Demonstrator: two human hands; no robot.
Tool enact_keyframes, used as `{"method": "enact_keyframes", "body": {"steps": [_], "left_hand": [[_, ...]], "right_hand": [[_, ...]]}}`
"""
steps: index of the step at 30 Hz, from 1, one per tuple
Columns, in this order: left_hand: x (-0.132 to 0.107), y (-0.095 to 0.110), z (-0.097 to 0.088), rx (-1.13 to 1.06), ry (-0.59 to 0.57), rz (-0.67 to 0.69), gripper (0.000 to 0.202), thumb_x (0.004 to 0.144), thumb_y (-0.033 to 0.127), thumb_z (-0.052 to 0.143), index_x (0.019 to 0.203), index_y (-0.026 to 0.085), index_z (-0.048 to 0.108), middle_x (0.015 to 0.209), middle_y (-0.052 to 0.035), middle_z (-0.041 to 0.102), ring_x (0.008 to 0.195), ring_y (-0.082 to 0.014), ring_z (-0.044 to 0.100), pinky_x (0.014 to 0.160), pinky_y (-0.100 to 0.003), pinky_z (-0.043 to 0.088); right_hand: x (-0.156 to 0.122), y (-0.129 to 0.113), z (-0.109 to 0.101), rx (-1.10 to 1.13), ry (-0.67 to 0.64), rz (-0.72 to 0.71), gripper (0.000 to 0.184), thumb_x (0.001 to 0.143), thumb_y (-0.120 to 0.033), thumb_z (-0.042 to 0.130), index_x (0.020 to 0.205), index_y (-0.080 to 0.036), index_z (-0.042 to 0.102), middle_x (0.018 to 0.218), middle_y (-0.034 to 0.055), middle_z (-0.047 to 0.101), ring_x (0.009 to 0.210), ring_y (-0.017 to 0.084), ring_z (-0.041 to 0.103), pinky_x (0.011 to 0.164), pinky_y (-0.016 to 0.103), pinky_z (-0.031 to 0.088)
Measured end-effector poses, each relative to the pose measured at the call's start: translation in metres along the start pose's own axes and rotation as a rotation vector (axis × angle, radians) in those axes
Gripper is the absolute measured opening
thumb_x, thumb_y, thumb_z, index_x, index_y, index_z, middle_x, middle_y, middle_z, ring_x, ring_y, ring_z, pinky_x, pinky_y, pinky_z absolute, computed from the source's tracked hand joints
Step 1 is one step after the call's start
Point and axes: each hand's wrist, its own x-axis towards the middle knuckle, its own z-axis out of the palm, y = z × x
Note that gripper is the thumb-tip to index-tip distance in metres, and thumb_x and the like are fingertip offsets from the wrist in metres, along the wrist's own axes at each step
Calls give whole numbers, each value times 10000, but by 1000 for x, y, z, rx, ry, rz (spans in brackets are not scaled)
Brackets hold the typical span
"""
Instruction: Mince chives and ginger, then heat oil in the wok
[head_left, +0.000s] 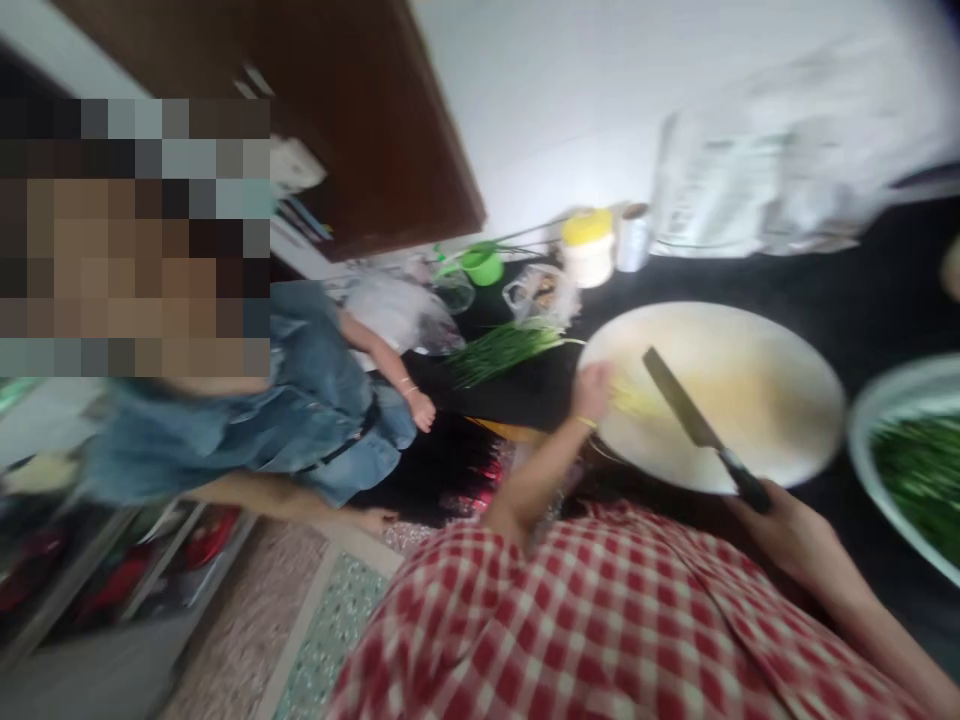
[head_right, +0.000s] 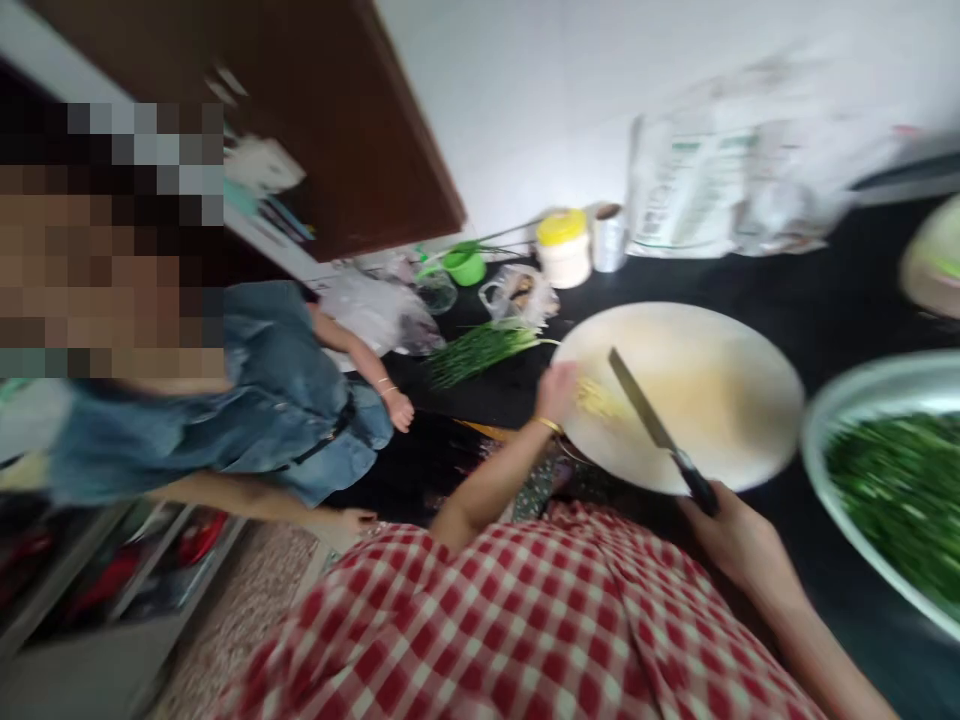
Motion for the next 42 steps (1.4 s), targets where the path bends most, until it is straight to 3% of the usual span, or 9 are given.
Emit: {"method": "enact_keyframes", "body": {"steps": [4, 9, 15, 20, 26, 31, 34, 38, 42], "left_hand": [[15, -22, -17, -29, 106, -61, 243, 849, 195, 426, 967, 129, 628, 1003, -90, 645, 944, -162, 581, 902, -309, 428], [13, -43, -6, 66, -64, 9, 225, 802, 182, 468, 900, 160, 670, 960, -75, 648, 934, -180, 588, 898, -325, 441], [14, -41, 5, 25, -49, 28, 251, 823, 238, 455, 936, 162, 667, 981, -85, 649, 957, -187, 588, 912, -334, 438], [37, -32, -5, -155, 59, 63, 381, 886, 384, 380, 1097, 157, 601, 1137, -108, 601, 1079, -181, 543, 971, -321, 391], [59, -31, -17, -302, 69, 75, 471, 910, 443, 266, 1077, 165, 607, 1063, -81, 633, 1036, -160, 567, 951, -313, 404], [72, -51, -20, -250, 121, 4, 500, 913, 442, 230, 1074, 148, 602, 1040, -87, 634, 1027, -152, 568, 956, -309, 393], [77, -61, -21, -216, 122, -54, 521, 917, 450, 207, 1115, 138, 575, 1074, -103, 622, 1047, -152, 559, 965, -320, 387], [52, -66, -22, -199, 100, -120, 530, 921, 462, 194, 1168, 152, 546, 1117, -100, 612, 1079, -144, 547, 996, -322, 369], [-16, -56, -15, -253, 7, -157, 544, 907, 503, 243, 1264, 167, 479, 1244, -102, 546, 1170, -155, 490, 1036, -318, 341]], "right_hand": [[-6, -28, -11, 124, -59, 51, 214, 791, -394, 467, 890, -211, 518, 862, 92, 664, 790, 221, 637, 664, 276, 432], [-6, -39, -6, 58, -12, 148, 175, 818, -337, 467, 895, -182, 496, 834, 92, 648, 771, 204, 615, 646, 256, 388], [-7, -54, 15, 23, -21, 92, 190, 832, -326, 456, 948, -177, 474, 824, 88, 649, 736, 194, 606, 588, 241, 346], [6, -52, 3, -164, -37, -45, 208, 839, -332, 429, 978, -195, 501, 773, 65, 657, 672, 182, 597, 561, 245, 306], [73, -47, -43, -373, -16, -267, 220, 813, -299, 421, 979, -225, 544, 799, 43, 660, 672, 166, 578, 546, 249, 271], [146, -61, -66, -490, -63, -298, 256, 805, -327, 429, 1000, -237, 567, 820, 49, 652, 689, 180, 571, 557, 261, 269], [174, -75, -72, -547, -53, -312, 257, 815, -323, 421, 992, -230, 582, 861, 65, 650, 718, 191, 573, 579, 274, 273], [187, -80, -82, -608, -97, -374, 224, 806, -262, 435, 956, -223, 597, 828, 59, 654, 712, 183, 571, 618, 285, 275], [178, -62, -99, -672, -195, -447, 181, 792, -259, 469, 886, -216, 618, 758, 43, 645, 738, 180, 561, 676, 292, 276]]}}
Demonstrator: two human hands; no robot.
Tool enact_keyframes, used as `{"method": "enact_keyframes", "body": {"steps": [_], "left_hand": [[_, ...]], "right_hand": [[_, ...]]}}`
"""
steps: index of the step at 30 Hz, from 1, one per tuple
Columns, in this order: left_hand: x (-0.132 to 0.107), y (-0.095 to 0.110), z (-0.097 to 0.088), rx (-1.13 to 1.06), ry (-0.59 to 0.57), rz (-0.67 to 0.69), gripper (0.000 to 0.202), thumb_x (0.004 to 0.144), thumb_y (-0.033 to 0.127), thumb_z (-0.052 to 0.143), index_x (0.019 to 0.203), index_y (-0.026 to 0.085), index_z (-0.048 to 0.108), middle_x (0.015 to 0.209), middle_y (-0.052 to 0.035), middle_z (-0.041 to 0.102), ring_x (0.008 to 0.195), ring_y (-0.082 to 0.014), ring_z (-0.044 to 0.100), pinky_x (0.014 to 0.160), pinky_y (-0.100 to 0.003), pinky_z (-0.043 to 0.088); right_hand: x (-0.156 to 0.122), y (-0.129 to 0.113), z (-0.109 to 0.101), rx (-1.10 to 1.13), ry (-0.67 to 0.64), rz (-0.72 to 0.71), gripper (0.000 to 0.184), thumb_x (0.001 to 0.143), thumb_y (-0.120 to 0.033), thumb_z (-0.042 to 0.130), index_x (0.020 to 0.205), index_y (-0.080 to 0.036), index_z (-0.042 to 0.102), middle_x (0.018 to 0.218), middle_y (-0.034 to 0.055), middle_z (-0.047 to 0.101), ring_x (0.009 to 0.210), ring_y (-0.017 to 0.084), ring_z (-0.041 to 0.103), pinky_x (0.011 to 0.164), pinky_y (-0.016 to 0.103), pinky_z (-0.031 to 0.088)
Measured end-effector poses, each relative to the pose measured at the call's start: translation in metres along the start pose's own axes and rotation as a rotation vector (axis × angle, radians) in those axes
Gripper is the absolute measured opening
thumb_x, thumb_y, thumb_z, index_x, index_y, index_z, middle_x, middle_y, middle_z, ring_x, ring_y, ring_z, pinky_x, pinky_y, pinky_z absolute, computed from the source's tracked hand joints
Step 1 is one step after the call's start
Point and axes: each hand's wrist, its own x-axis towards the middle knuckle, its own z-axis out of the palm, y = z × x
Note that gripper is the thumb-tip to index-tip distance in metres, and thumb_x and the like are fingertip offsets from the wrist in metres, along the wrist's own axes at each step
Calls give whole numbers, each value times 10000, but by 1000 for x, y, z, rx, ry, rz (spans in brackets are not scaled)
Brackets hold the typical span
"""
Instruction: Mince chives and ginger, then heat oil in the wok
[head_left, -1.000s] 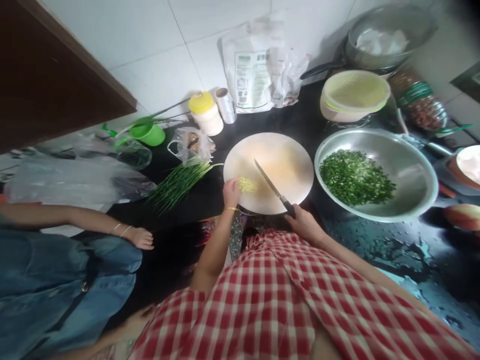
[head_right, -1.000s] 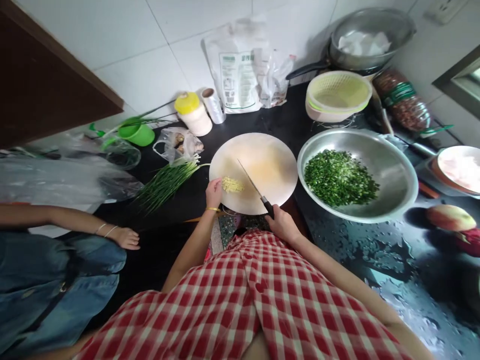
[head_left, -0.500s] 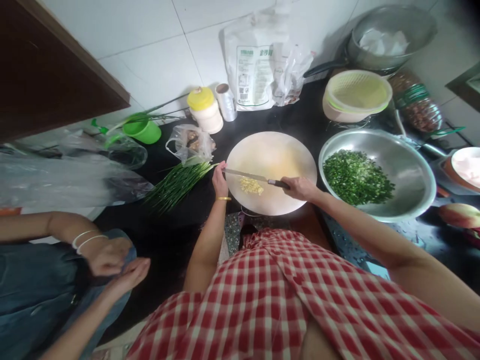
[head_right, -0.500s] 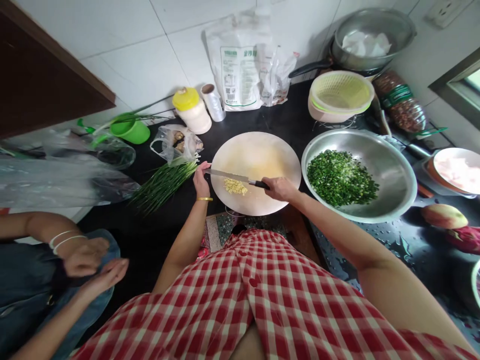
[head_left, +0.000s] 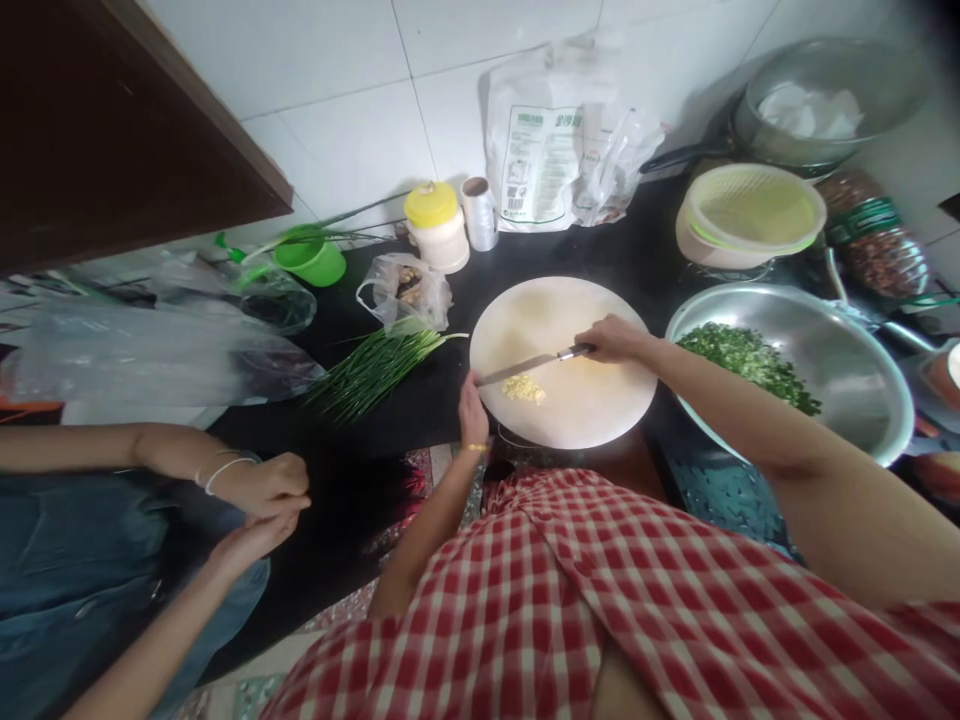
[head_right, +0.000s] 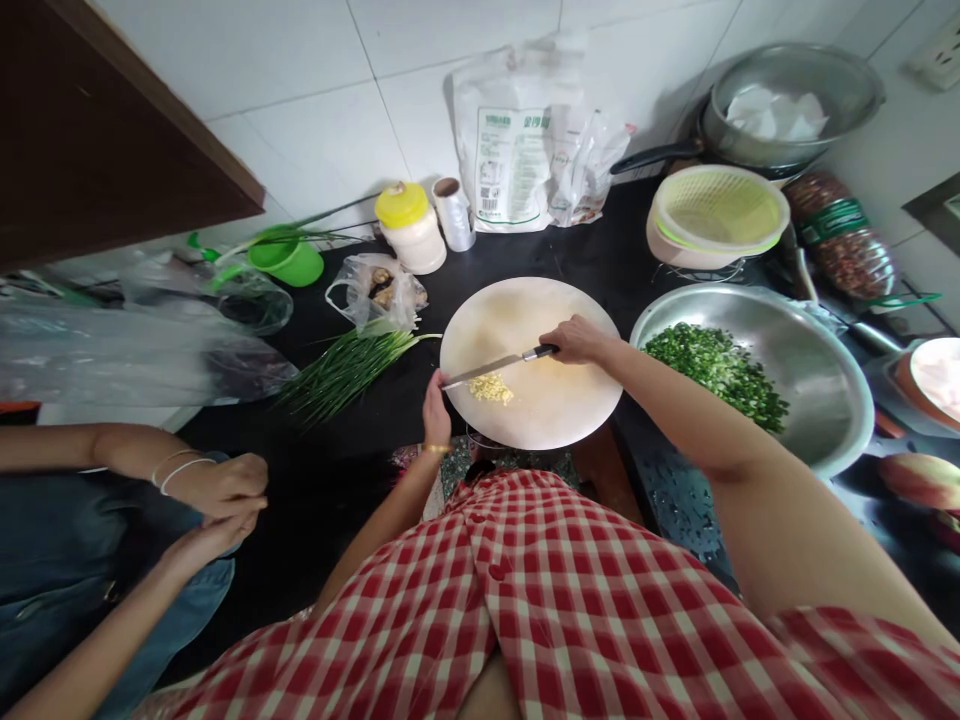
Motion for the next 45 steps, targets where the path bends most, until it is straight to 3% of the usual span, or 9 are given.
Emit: {"method": "enact_keyframes", "body": {"steps": [3, 5, 11, 14, 16, 23, 30, 37, 45], "left_hand": [[-37, 7, 9, -25, -84, -9, 553, 904, 504, 268, 1325, 176, 414, 1321, -96, 484, 1229, -154, 438, 1061, -300, 314], [-34, 15, 13, -34, -87, 22, 548, 907, 499, 264, 1341, 190, 392, 1339, -86, 467, 1247, -151, 419, 1069, -294, 302], [58, 21, 17, 3, -59, 93, 558, 904, 517, 247, 1282, 164, 457, 1236, -112, 551, 1170, -155, 492, 1027, -308, 346], [79, 11, 14, 30, -45, 73, 537, 911, 496, 249, 1272, 162, 463, 1216, -118, 564, 1152, -155, 507, 1018, -315, 354], [70, 7, 11, 40, -40, 64, 543, 910, 498, 249, 1281, 157, 454, 1229, -122, 554, 1161, -156, 501, 1025, -314, 347], [-11, 14, 3, -6, -120, -20, 574, 896, 521, 280, 1353, 184, 367, 1333, -103, 471, 1241, -151, 426, 1067, -301, 304], [24, 11, -6, -3, -14, -13, 602, 892, 540, 262, 1356, 167, 355, 1334, -126, 465, 1247, -162, 421, 1060, -313, 314], [-11, 18, -2, 44, -105, 25, 520, 898, 508, 286, 1282, 197, 450, 1203, -95, 561, 1140, -161, 508, 1017, -319, 361], [70, 37, 59, 58, -260, 206, 510, 892, 526, 262, 1117, 169, 549, 823, -52, 598, 806, -140, 574, 861, -284, 433]], "right_hand": [[-21, 13, 2, -14, -3, -22, 184, 797, -300, 483, 865, -214, 631, 754, 51, 640, 771, 188, 552, 691, 292, 277], [-30, 16, 3, -6, 37, 12, 201, 803, -315, 477, 875, -213, 634, 774, 57, 638, 788, 192, 549, 682, 287, 281], [-14, 1, 8, 49, 109, 248, 281, 823, -372, 447, 993, -223, 613, 891, 76, 636, 800, 202, 558, 638, 279, 291], [1, -7, 12, 57, 117, 247, 289, 831, -367, 435, 1027, -231, 598, 895, 74, 639, 797, 200, 563, 643, 282, 294], [2, -8, 14, 60, 105, 204, 281, 821, -350, 447, 1029, -235, 596, 884, 69, 644, 787, 200, 566, 640, 284, 291], [-9, 13, 6, 49, 22, 38, 194, 760, -304, 513, 893, -231, 633, 771, 41, 640, 753, 187, 555, 663, 286, 269], [23, -4, -9, 58, 27, 58, 207, 753, -254, 484, 893, -215, 632, 800, 54, 643, 744, 188, 557, 666, 293, 255], [-54, -21, 27, 116, 31, 195, 221, 791, -350, 481, 936, -253, 616, 838, 46, 651, 777, 191, 571, 581, 259, 262], [-103, -72, 56, 338, 27, 532, 245, 843, -391, 446, 988, -216, 538, 867, 75, 667, 766, 214, 615, 586, 266, 317]]}}
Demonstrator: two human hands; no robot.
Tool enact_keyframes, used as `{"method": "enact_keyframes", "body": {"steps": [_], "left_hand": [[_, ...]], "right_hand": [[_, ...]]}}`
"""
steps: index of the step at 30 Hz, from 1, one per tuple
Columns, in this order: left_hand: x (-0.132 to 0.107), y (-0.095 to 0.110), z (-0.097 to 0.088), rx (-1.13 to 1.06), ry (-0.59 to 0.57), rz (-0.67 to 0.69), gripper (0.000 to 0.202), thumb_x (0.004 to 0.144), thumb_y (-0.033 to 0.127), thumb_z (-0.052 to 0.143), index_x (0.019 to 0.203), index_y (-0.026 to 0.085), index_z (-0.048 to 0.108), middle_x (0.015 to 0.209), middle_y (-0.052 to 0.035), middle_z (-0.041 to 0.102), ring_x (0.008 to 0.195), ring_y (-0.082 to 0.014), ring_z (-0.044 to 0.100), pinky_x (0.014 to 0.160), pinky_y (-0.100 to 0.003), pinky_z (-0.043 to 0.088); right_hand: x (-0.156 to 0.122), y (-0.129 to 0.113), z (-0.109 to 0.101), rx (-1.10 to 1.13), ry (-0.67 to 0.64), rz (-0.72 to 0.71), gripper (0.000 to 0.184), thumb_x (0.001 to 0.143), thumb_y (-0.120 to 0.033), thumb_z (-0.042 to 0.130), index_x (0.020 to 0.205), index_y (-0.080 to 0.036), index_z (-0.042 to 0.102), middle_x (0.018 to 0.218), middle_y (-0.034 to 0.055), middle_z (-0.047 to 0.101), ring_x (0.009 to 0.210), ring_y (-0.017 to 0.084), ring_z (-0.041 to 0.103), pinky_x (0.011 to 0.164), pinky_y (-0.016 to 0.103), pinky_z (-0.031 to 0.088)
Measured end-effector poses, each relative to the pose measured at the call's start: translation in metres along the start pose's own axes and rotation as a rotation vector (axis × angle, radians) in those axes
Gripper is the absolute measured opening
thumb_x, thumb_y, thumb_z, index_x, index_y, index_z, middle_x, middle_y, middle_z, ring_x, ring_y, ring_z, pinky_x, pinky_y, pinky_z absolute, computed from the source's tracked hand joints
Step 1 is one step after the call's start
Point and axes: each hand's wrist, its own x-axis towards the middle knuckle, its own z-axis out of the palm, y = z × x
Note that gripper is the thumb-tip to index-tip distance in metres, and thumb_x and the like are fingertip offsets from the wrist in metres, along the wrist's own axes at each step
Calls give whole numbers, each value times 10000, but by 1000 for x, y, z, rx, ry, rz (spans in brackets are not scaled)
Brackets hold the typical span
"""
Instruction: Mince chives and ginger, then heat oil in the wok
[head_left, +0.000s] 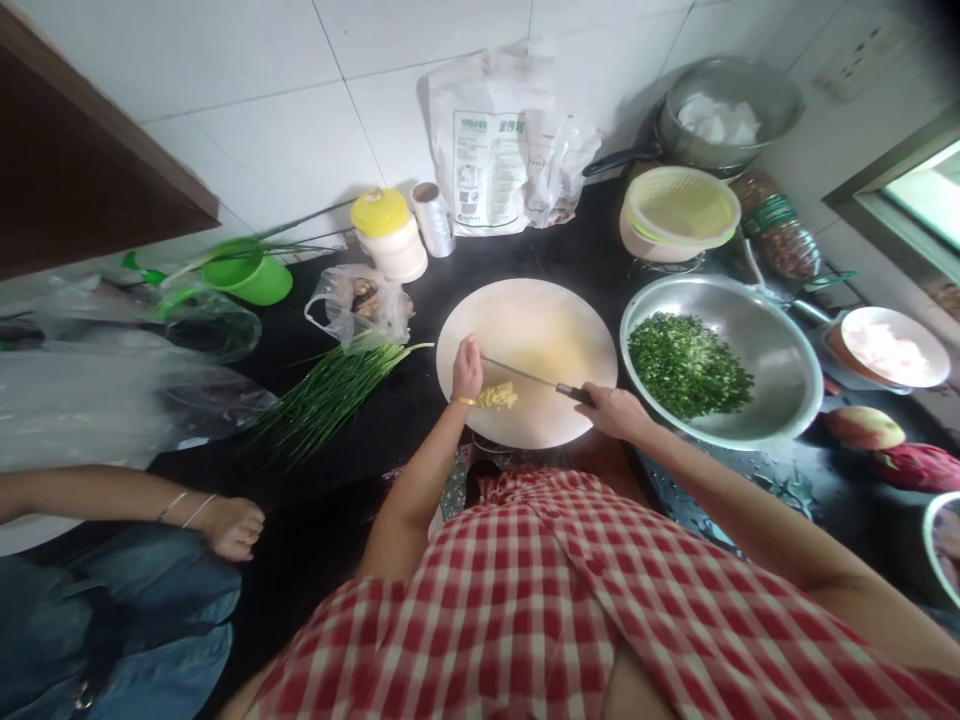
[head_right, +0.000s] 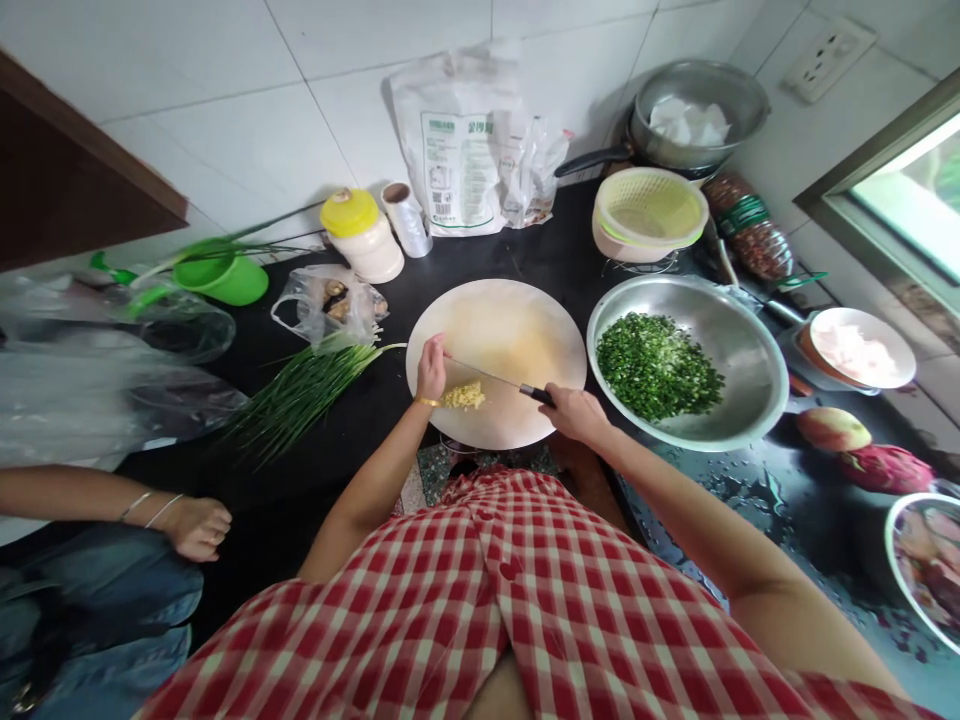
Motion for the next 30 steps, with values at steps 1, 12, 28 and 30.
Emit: {"method": "enact_keyframes", "body": {"steps": [1, 12, 28, 30], "left_hand": [[4, -3, 3, -8, -12, -2, 515, 888, 535, 269, 1108, 166, 553, 783, -44, 588, 765, -139, 569, 828, -280, 440], [13, -9, -20, -183, 251, -145, 207, 771, 263, 487, 913, 160, 598, 525, 56, 455, 493, -86, 445, 551, -210, 396], [2, -15, -26, -205, 359, -108, 177, 781, 149, 412, 690, 170, 562, 440, 63, 342, 426, -97, 341, 500, -227, 301], [-2, -18, -27, -202, 340, -89, 164, 786, 154, 424, 694, 172, 558, 457, 59, 364, 448, -101, 370, 525, -230, 319]], "right_hand": [[-7, -5, 3, 14, -27, -9, 244, 847, -392, 444, 977, -204, 529, 870, 86, 667, 769, 216, 619, 589, 266, 321], [-46, -64, -16, 38, -66, -246, 224, 870, -312, 388, 1010, -152, 460, 901, 137, 659, 805, 248, 624, 635, 292, 357], [-41, -69, 3, -37, -115, -224, 235, 884, -300, 403, 1072, -162, 433, 963, 127, 650, 849, 227, 619, 666, 283, 379], [-41, -70, 9, -44, -129, -185, 232, 897, -287, 375, 1088, -163, 423, 954, 125, 653, 829, 222, 623, 659, 286, 380]]}}
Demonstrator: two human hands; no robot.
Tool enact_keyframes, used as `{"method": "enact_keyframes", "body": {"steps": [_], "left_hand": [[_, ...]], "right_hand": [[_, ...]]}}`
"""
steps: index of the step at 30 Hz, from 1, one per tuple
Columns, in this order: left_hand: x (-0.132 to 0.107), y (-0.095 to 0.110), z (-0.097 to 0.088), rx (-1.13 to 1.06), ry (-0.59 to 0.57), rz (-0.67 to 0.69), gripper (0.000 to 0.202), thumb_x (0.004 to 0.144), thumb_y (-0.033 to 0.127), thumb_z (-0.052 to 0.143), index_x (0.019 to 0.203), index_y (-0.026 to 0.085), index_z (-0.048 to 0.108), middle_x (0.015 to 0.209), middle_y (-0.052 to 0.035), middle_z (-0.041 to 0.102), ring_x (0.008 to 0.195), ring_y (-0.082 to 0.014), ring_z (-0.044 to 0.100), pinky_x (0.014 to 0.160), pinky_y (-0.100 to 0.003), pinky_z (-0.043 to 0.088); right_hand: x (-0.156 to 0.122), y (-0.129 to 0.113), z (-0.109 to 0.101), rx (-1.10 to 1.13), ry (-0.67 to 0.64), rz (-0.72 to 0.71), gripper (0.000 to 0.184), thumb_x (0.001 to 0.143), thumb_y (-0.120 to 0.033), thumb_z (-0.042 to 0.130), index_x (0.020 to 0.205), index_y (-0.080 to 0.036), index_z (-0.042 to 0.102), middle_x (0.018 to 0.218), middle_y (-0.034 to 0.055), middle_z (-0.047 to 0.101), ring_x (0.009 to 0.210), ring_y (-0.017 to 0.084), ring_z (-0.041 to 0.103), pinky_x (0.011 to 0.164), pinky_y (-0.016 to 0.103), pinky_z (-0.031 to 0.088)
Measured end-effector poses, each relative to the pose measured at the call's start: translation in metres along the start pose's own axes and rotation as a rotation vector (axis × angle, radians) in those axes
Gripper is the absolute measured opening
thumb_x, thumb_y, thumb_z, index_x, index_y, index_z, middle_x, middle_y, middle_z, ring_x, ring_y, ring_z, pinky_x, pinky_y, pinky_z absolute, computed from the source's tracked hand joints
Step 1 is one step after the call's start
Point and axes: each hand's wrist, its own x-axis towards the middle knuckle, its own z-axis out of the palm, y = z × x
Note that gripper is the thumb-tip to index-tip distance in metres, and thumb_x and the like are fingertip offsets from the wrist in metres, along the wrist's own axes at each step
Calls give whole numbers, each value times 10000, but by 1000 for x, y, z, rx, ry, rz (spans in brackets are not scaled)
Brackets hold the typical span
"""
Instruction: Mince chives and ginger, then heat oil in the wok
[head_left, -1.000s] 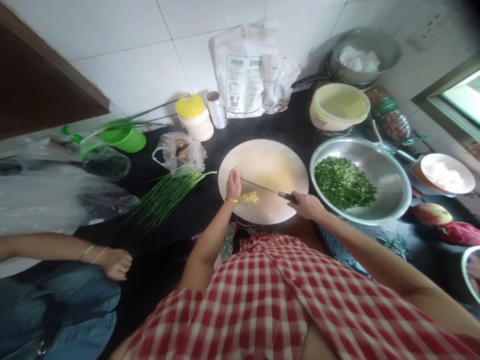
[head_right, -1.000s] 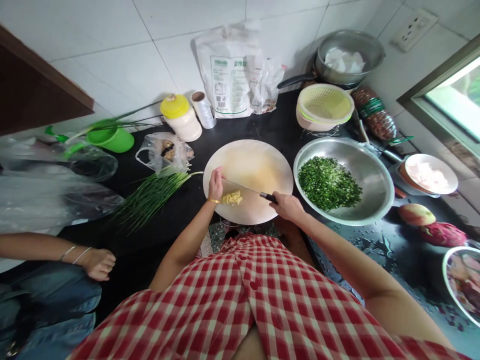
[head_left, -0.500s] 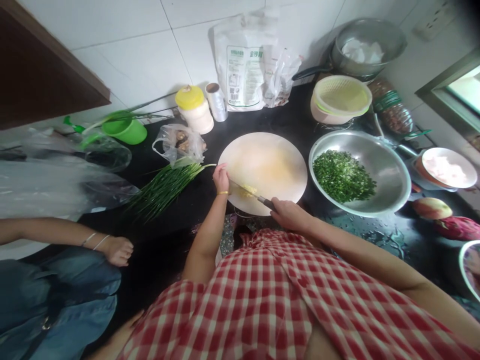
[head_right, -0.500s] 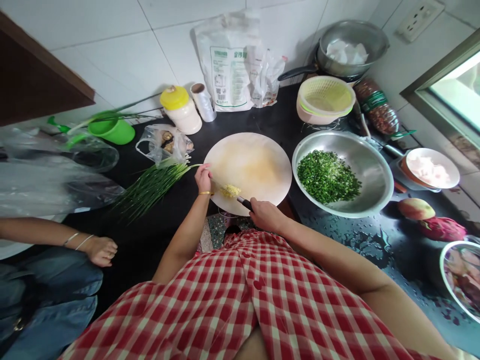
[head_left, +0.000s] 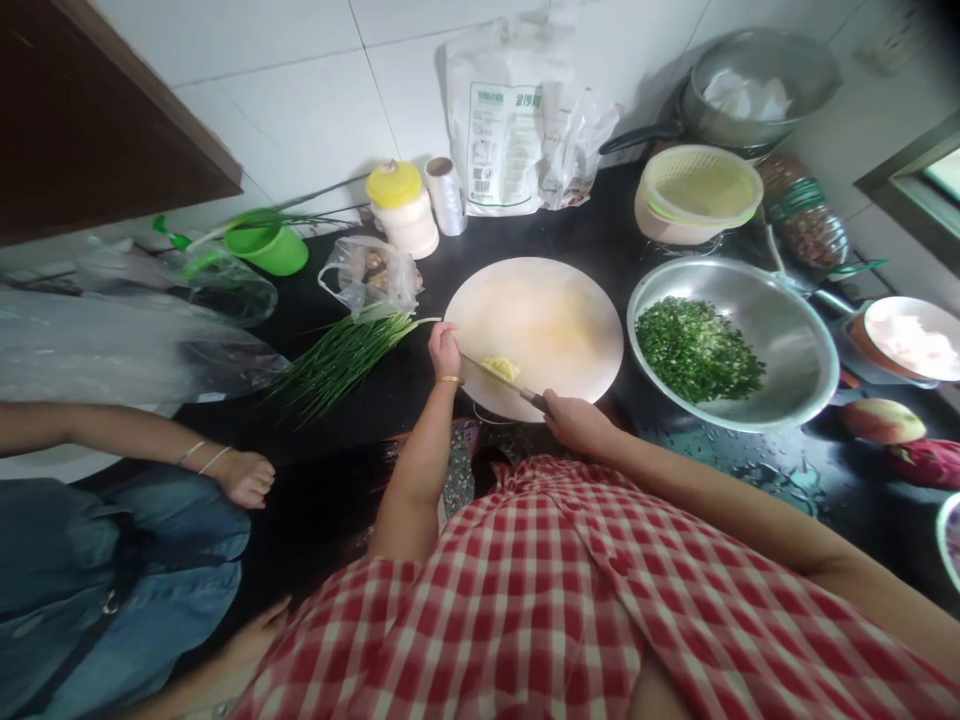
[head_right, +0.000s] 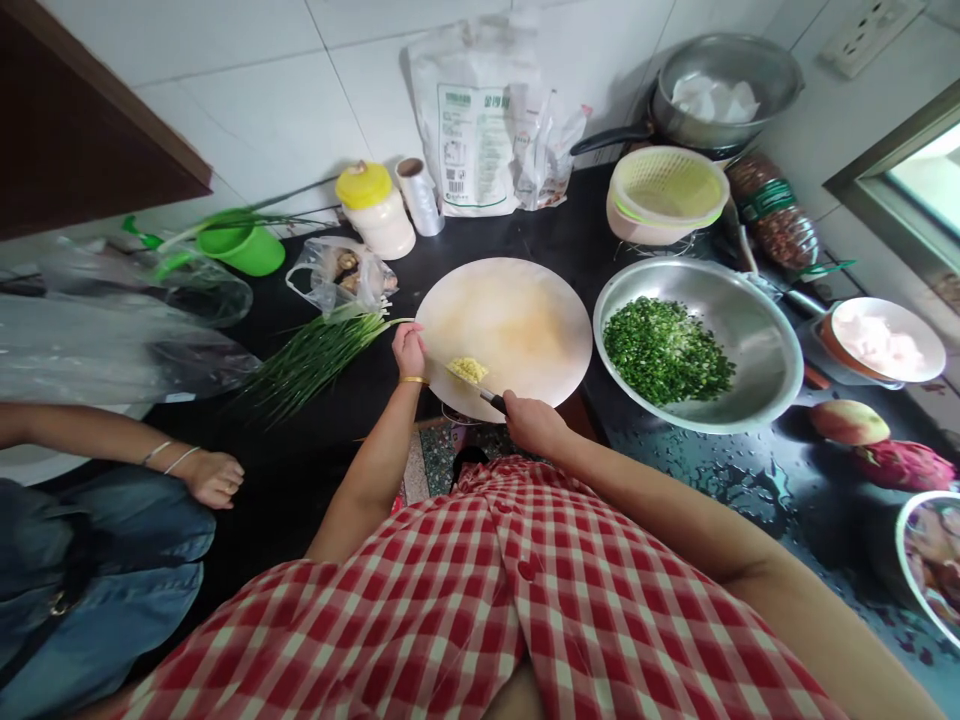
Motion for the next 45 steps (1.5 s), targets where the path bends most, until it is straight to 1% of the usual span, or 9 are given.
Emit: {"method": "enact_keyframes", "body": {"steps": [4, 8, 12, 18, 22, 29, 35, 40, 45], "left_hand": [[-1, 0, -3, 19, -1, 60, 153, 783, 151, 437, 742, 176, 581, 537, 36, 449, 550, -119, 455, 599, -236, 359], [2, -2, -10, 31, 18, -11, 182, 764, 116, 401, 712, 176, 565, 466, 55, 388, 461, -110, 390, 532, -228, 328], [-3, -4, -15, 34, 16, 28, 182, 764, 121, 393, 712, 180, 557, 446, 62, 368, 436, -105, 370, 524, -225, 319], [-7, -1, -6, -15, 103, -14, 168, 766, 148, 381, 711, 178, 537, 430, 67, 361, 416, -104, 367, 499, -224, 310], [-11, 4, 0, 1, 62, 28, 153, 776, 158, 395, 706, 180, 530, 437, 69, 356, 411, -93, 357, 491, -223, 299], [-2, 4, 1, -3, 104, -22, 171, 774, 136, 385, 707, 174, 538, 443, 63, 358, 427, -95, 358, 489, -224, 301], [-7, 6, 4, 11, 85, 53, 157, 801, 173, 400, 746, 181, 547, 472, 61, 370, 443, -92, 370, 511, -228, 314], [-6, 5, 1, -12, 119, -42, 169, 794, 170, 374, 707, 184, 518, 428, 72, 334, 400, -92, 341, 479, -227, 294], [-11, 6, -3, 23, 89, 28, 159, 800, 182, 388, 758, 185, 541, 446, 67, 357, 424, -99, 366, 506, -231, 304]], "right_hand": [[2, 3, 5, 23, 5, 8, 225, 902, -300, 368, 1077, -177, 437, 958, 114, 654, 844, 218, 620, 647, 277, 375], [1, -1, 0, 2, 33, -49, 231, 877, -300, 404, 1065, -171, 442, 948, 121, 654, 835, 224, 619, 645, 280, 376], [1, -3, 5, 7, 22, -19, 217, 886, -275, 370, 1064, -171, 438, 914, 109, 661, 784, 218, 628, 617, 281, 375], [7, 14, -4, -69, 42, -29, 244, 890, -287, 352, 1092, -187, 446, 923, 113, 649, 808, 226, 623, 642, 291, 390], [10, 19, 0, -76, 22, 27, 235, 891, -256, 343, 1088, -188, 449, 921, 108, 653, 800, 219, 626, 652, 295, 396], [12, 20, -12, -105, 89, -16, 240, 871, -250, 374, 1083, -184, 463, 889, 107, 653, 780, 225, 626, 623, 288, 388], [15, 25, -5, -101, 29, 31, 239, 896, -263, 343, 1089, -188, 462, 913, 99, 656, 795, 211, 624, 631, 280, 387], [10, 17, -10, -135, 60, -5, 246, 891, -237, 344, 1109, -190, 448, 909, 109, 654, 790, 226, 625, 632, 296, 390], [9, 17, -3, -87, 27, 22, 233, 894, -255, 349, 1092, -194, 456, 915, 100, 661, 801, 220, 629, 626, 285, 390]]}}
